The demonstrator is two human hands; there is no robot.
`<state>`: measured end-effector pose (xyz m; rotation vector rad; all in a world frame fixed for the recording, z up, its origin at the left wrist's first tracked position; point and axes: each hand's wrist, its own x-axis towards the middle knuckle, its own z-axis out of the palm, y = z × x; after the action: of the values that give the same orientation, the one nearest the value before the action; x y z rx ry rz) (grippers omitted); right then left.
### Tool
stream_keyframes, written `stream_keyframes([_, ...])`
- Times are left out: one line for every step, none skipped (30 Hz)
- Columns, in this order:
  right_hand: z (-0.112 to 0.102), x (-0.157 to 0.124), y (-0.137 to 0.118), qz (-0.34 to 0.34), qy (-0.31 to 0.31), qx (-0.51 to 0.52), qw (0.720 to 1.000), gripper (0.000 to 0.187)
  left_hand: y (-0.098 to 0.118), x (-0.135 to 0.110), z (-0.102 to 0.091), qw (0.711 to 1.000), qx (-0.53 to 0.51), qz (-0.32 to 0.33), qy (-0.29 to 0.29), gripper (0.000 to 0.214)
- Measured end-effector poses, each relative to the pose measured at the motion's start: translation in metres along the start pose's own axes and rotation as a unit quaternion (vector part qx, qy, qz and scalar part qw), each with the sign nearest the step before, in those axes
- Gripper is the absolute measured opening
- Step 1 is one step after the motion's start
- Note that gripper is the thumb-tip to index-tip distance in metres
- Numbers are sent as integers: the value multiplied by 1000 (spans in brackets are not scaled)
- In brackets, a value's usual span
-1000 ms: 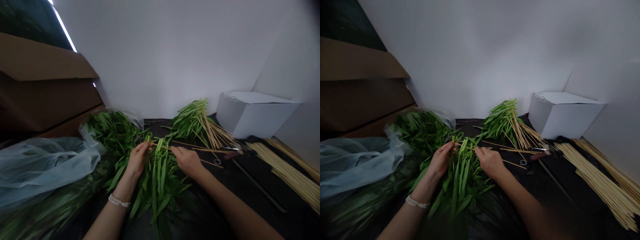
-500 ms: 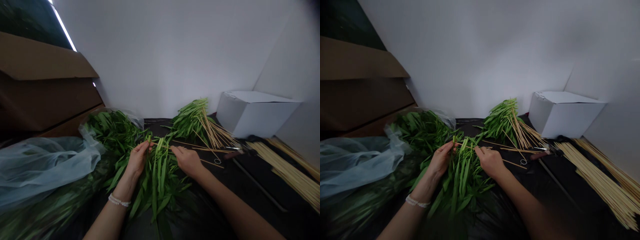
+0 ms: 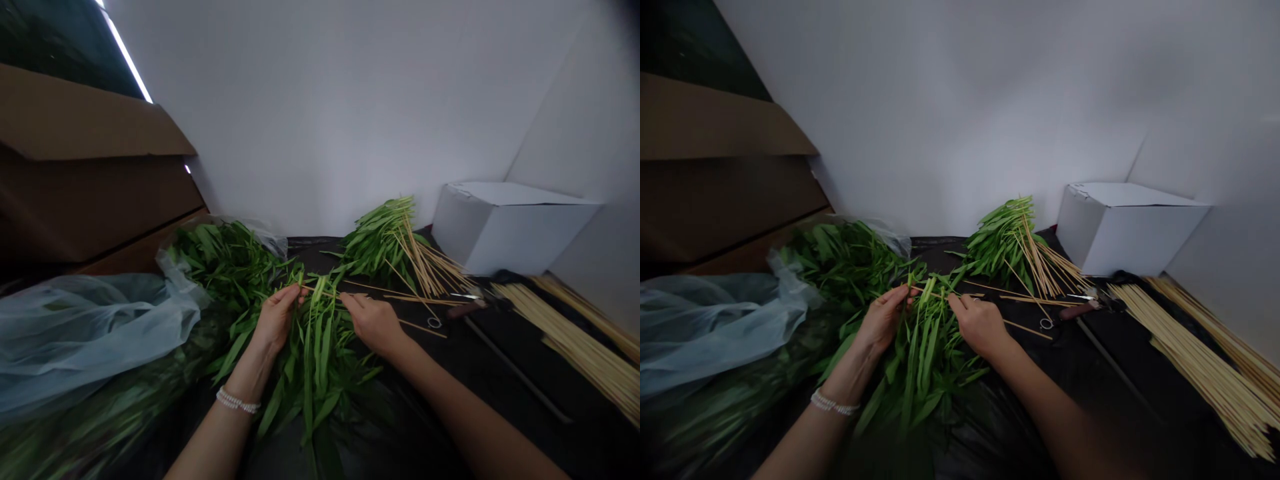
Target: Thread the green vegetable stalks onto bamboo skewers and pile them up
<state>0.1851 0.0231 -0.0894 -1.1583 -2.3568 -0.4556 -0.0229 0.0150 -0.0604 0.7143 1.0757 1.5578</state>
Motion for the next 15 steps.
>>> stream_keyframes([1,0,0,0,-1,0,1000,38,0,0,0,1000,0,-2,-2,36])
stream_keyframes([1,0,0,1,-2,0,1000,38,0,0,0,1000,1,-3,-5,36])
stream_keyframes([1,-1,0,1,-4,1,1000,39,-1,0,0,1000,1,-5,-9,35])
stream_keyframes([1,-1,0,1,-6,1,1000,39,-1,0,0,1000,2,-8,-15,35])
stream_keyframes([2,-1,-1,1,-8,1,1000,39,-2,1,-1,1000,2,-13,-20,35])
stream_keyframes([2,-1,-1,1,-11,1,1000,39,-2,1,-1,1000,2,-18,-24,34])
stream_keyframes([2,-1,-1,1,-14,1,1000,40,-3,1,-2,999,2,-22,-26,34])
stream_keyframes([1,-1,-2,1,-18,1,1000,40,-3,2,-2,999,2,-28,-27,34])
stream_keyframes([1,-1,-2,1,-22,2,1000,41,-3,2,-2,999,2,-32,-28,33])
stream_keyframes([1,-1,-3,1,-27,2,1000,41,-3,2,-2,999,3,-34,-28,33])
stream_keyframes([0,-1,-3,2,-32,2,999,42,-3,2,-2,999,3,-35,-29,32])
stream_keyframes([0,0,-4,3,-37,3,999,42,-3,1,-2,999,4,-35,-30,32])
stream_keyframes([-1,0,-4,4,-41,3,999,42,-2,1,-2,999,6,-34,-31,31])
stream_keyframes([-1,0,-4,5,-44,4,999,42,-2,1,-2,999,7,-34,-32,32])
stream_keyframes([-1,0,-5,7,-46,5,999,42,-1,0,-2,999,9,-34,-33,32])
